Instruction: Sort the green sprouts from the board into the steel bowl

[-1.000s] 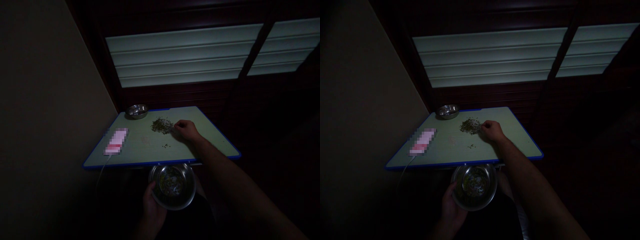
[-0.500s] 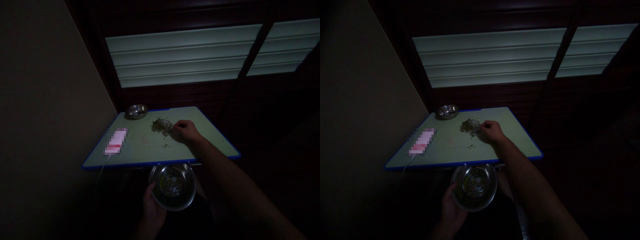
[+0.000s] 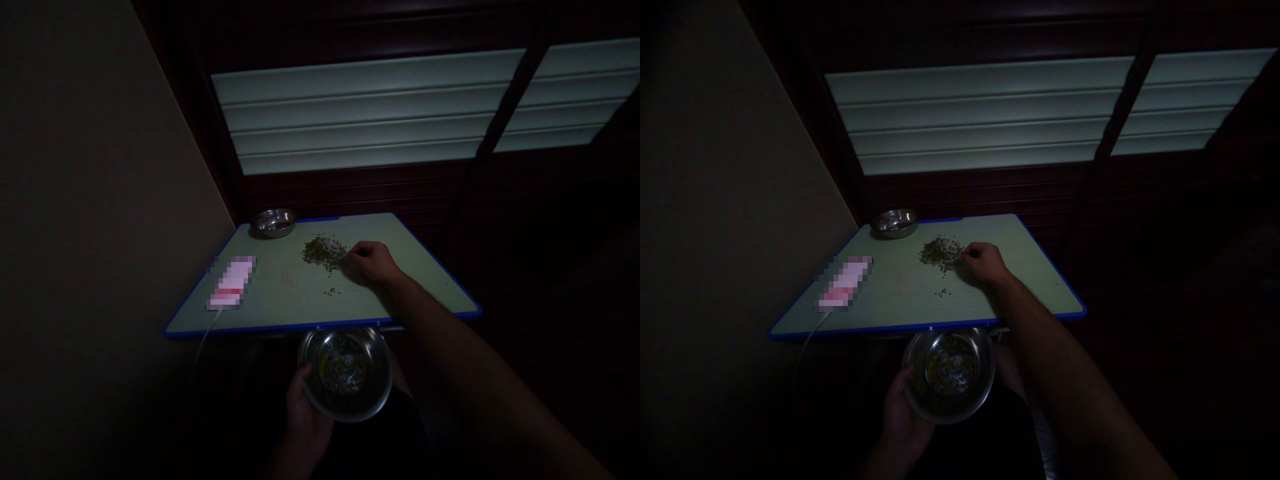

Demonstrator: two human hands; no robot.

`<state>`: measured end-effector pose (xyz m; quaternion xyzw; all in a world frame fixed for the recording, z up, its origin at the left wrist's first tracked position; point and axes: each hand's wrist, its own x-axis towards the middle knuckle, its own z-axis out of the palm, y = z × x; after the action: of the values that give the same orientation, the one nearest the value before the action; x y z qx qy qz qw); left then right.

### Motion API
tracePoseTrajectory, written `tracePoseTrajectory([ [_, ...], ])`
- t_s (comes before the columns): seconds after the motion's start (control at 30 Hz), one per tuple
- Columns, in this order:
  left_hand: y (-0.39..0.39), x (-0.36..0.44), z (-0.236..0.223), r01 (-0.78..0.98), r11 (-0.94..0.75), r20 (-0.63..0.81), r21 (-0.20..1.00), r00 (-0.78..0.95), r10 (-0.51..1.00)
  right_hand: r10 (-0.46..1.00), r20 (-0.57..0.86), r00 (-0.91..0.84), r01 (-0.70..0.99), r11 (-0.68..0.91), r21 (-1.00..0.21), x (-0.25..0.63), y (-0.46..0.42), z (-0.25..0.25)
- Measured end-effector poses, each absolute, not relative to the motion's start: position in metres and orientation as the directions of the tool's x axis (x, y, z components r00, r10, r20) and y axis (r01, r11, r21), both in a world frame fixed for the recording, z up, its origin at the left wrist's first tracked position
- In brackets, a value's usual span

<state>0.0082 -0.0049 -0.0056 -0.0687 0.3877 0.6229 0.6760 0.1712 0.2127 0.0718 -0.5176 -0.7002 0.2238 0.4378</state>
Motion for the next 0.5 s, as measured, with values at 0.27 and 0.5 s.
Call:
tracePoseTrajectory([
  [0.27,-0.0041,0.0085,-0.0063,-0.888,0.233,-0.628,0.398,-0.079,0.774,0.919,0.372,-0.134,0.492,0.387,-0.780,0.1689,0.2122,0.0699],
  [0.5,-0.0044,0.0077,-0.0068,-0.894,0.206,-0.603,0.397,-0.085,0.793,0.912,0.381,-0.149,0.509,0.401,-0.761,0.1672,0.2095,0.0723],
])
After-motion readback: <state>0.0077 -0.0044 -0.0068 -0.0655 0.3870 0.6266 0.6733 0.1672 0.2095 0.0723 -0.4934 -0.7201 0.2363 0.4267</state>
